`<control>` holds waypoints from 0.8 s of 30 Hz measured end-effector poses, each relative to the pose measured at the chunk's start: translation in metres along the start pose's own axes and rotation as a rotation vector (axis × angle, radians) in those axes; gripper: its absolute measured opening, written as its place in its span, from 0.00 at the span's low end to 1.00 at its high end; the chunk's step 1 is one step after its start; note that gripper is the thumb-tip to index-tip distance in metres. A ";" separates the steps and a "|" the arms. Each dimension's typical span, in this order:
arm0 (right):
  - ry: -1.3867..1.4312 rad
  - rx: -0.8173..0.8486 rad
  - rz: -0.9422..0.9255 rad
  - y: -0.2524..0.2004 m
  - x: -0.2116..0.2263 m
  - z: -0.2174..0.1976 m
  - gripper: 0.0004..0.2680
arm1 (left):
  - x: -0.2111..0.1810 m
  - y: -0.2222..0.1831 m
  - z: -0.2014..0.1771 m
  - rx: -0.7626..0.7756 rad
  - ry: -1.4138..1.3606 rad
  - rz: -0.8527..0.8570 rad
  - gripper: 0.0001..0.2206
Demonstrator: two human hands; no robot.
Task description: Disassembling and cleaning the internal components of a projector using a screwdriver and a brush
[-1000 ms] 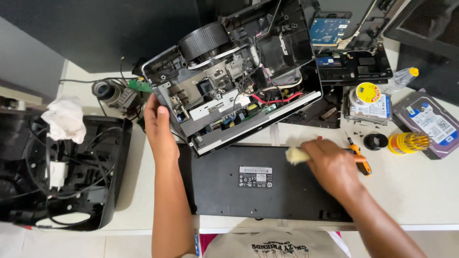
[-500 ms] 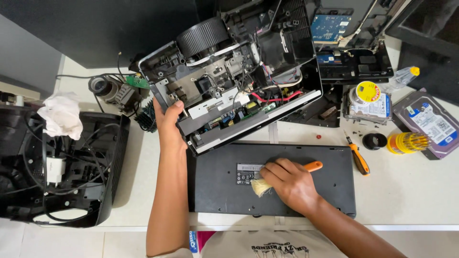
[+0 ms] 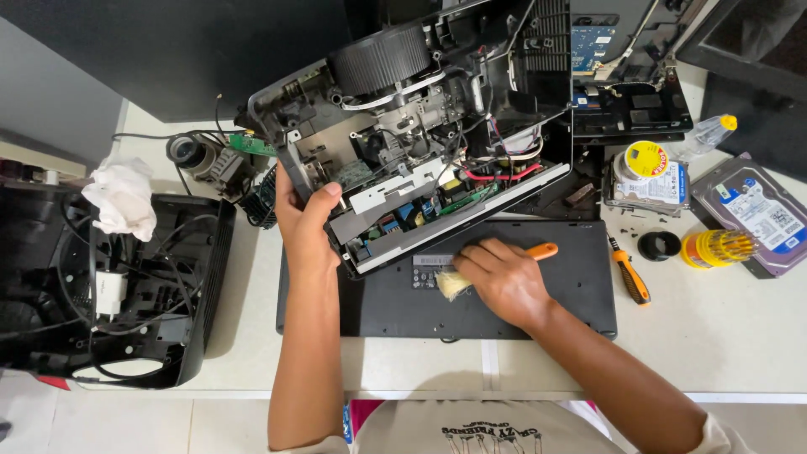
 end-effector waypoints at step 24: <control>0.269 -0.320 0.897 -0.006 -0.128 -0.153 0.02 | 0.099 -0.027 -0.099 -0.163 -0.347 -0.055 0.39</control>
Point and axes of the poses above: each hand's wrist, its own y-axis towards the middle knuckle, its own z-axis out of the palm, x = y × z, the point moved 9 cm from there along y, towards the middle knuckle
